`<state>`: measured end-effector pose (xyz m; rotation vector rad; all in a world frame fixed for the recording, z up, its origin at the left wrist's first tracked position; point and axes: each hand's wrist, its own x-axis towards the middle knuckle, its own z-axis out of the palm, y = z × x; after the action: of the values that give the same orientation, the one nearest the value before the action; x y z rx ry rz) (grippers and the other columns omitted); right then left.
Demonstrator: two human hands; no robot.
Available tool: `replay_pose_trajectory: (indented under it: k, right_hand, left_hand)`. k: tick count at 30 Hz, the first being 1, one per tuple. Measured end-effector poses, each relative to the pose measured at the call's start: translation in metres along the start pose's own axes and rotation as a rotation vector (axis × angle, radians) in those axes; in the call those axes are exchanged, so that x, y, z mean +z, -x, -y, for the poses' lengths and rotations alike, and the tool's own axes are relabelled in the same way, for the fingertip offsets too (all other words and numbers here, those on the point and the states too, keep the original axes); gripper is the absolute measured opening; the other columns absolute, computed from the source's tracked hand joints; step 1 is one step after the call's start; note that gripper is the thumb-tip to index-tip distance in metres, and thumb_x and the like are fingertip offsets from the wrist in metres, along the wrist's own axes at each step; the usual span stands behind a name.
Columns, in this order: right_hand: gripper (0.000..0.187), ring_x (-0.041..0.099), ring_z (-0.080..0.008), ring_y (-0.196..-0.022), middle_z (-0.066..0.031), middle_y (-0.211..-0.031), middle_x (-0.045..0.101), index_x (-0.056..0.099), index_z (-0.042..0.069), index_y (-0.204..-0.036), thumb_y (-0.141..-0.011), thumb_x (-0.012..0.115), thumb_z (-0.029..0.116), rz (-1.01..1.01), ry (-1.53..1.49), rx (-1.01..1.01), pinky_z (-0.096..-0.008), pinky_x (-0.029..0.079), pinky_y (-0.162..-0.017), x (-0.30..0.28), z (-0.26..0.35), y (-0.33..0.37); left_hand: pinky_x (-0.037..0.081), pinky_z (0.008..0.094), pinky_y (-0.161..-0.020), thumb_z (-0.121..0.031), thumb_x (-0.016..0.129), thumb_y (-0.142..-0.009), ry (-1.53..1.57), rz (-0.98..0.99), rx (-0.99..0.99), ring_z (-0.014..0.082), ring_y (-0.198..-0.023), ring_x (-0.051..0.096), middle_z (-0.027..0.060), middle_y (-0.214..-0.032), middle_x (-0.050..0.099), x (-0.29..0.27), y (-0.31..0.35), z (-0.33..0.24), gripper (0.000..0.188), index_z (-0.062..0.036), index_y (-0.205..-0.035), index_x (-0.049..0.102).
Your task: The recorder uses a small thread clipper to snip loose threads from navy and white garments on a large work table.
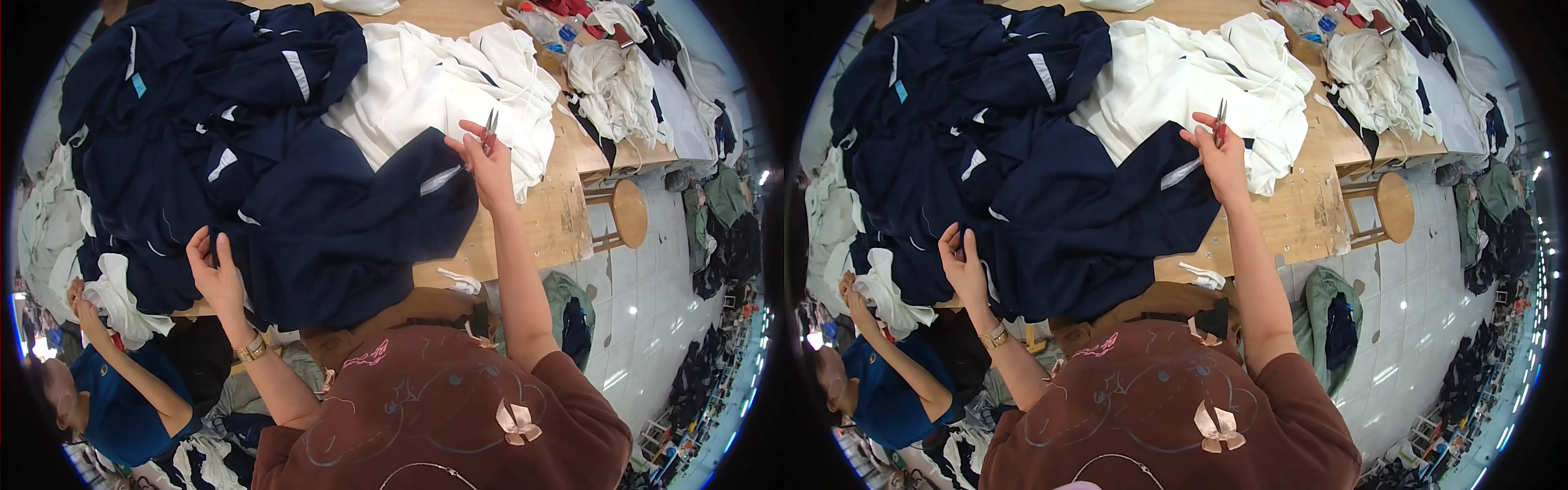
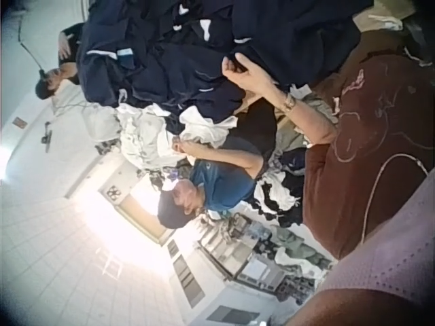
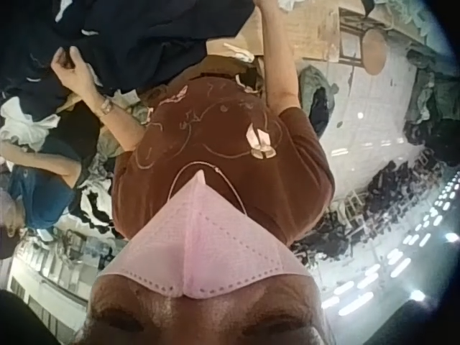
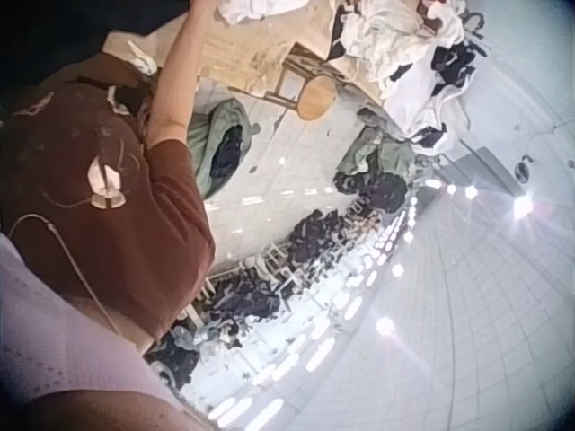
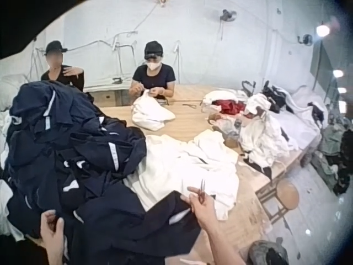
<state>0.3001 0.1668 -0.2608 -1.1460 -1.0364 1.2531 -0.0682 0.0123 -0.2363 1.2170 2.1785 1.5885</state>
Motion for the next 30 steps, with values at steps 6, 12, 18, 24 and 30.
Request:
replay_pose_trajectory:
  k: [6,12,18,24,30]
  right_hand:
    - [0.025,0.066,-0.0199,-0.072,0.0034,-0.055,0.039,0.056,-0.004,-0.109,-0.094,0.045,0.013,-0.055,-0.069,-0.028,-0.0225,0.044,-0.058,-0.027,-0.003,0.008]
    - [0.024,0.061,-0.0153,-0.061,0.003,-0.055,0.04,0.055,-0.002,-0.108,-0.095,0.045,0.015,-0.323,-0.128,-0.041,-0.0294,0.052,-0.067,-0.074,-0.001,0.021]
    - [0.022,0.058,-0.015,-0.057,0.0021,-0.054,0.041,0.056,-0.001,-0.106,-0.094,0.046,0.015,-0.368,-0.126,-0.026,-0.0298,0.051,-0.064,-0.094,-0.007,0.031]
    - [0.022,0.059,-0.0158,-0.058,0.0013,-0.053,0.041,0.055,0.001,-0.108,-0.094,0.045,0.015,-0.341,-0.165,-0.036,-0.0284,0.05,-0.062,-0.084,-0.01,0.03]
    - [0.023,0.052,-0.0122,-0.054,0.0018,-0.056,0.043,0.058,0.001,-0.107,-0.093,0.049,0.018,-0.338,-0.055,-0.071,-0.0267,0.047,-0.057,-0.09,-0.021,0.025]
  left_hand:
    - [0.037,0.0392,-0.096,-0.031,0.076,-0.068,-0.401,0.45,0.138,0.0346,-0.118,0.041,0.0203,-0.129,0.04,0.011,0.022,-0.028,0.083,-0.0094,-0.136,0.033]
    - [0.042,0.0407,-0.089,-0.021,0.076,-0.067,-0.515,0.681,0.059,0.0373,-0.108,0.051,0.0229,-0.119,0.051,0.016,0.033,-0.033,0.08,-0.0124,-0.134,0.034]
    - [0.047,0.0356,-0.079,-0.007,0.07,-0.071,-0.121,0.562,0.132,0.0316,-0.093,0.06,0.0181,-0.1,0.06,0.047,0.044,-0.09,0.048,-0.0051,-0.115,0.05]
    - [0.048,0.0303,-0.085,0.001,0.077,-0.066,0.919,1.556,-0.181,0.0227,-0.11,0.055,0.0134,-0.122,0.053,0.043,0.08,-0.15,0.081,-0.0034,-0.135,0.035]
    - [0.043,0.0231,-0.084,-0.003,0.061,-0.083,0.569,0.833,-0.143,0.0096,-0.094,0.055,0.0055,-0.101,0.06,0.051,0.05,-0.11,0.03,-0.0007,-0.112,0.055]
